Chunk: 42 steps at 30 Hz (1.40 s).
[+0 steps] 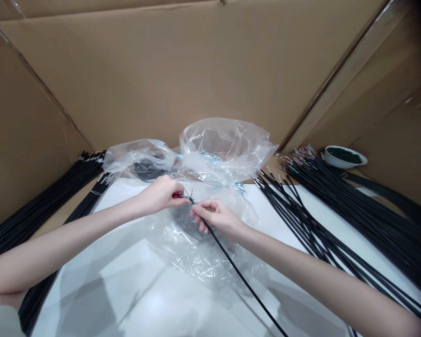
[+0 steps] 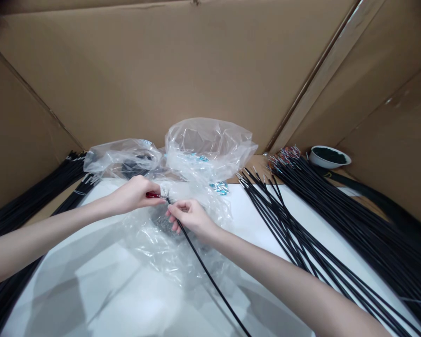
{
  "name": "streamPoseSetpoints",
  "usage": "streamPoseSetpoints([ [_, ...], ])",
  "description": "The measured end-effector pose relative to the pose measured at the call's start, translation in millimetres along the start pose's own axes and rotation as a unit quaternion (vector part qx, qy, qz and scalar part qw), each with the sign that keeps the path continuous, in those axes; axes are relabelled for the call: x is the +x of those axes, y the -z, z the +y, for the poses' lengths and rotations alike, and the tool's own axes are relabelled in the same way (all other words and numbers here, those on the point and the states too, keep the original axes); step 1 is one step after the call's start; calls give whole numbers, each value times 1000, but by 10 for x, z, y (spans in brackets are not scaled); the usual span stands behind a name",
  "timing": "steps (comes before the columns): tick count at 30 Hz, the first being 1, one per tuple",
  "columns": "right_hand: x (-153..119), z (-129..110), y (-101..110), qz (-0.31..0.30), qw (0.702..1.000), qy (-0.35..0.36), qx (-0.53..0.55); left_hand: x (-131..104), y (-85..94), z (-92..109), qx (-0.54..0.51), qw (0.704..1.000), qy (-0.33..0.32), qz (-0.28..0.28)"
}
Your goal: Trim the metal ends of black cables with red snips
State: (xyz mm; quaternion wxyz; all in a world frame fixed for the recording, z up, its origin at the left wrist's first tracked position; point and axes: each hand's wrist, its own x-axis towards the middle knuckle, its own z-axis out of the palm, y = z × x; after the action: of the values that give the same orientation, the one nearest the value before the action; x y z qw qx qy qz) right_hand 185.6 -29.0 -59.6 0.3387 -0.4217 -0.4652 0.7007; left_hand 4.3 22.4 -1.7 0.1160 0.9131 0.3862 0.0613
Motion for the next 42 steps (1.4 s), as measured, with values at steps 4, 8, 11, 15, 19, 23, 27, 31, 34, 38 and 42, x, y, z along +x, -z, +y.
streamPoseSetpoints([
  [4, 23, 30, 68, 0, 1000, -19, 23, -41, 13, -57, -5, 1000, 18, -21],
  [8, 26, 36, 85, 2, 999, -26, 33, -80, 37, -57, -15, 999, 33, -7],
  [11, 23, 29, 58, -1, 1000, -19, 9, -68, 20, -27, -12, 1000, 29, -1],
  [15, 24, 24, 18, -17, 1000, -9, -21, -10, -51, -3, -3, 1000, 12, 4],
  [19, 36, 36, 16, -2, 1000, -6, -27, 24, -120, -47, -2, 1000, 17, -6],
  [23, 46, 49, 69, 4, 999, -4, -33, -26, -136, -125, 10, 1000, 11, -3],
  [27, 51, 67, 117, 1, 1000, -12, -13, -114, -94, -134, 23, 999, 30, -4],
  [31, 49, 74, 97, 18, 1000, -12, 8, -142, -54, -69, 34, 998, 46, -1],
  [34, 45, 55, 70, 39, 999, 15, -3, -130, -49, -26, 44, 998, 49, -2],
  [38, 32, 21, 67, 39, 999, 18, 1, -133, -49, 2, 54, 997, 51, 12],
  [42, 12, 13, 70, 34, 999, 3, 26, -164, -43, 30, 64, 996, 59, 24],
])
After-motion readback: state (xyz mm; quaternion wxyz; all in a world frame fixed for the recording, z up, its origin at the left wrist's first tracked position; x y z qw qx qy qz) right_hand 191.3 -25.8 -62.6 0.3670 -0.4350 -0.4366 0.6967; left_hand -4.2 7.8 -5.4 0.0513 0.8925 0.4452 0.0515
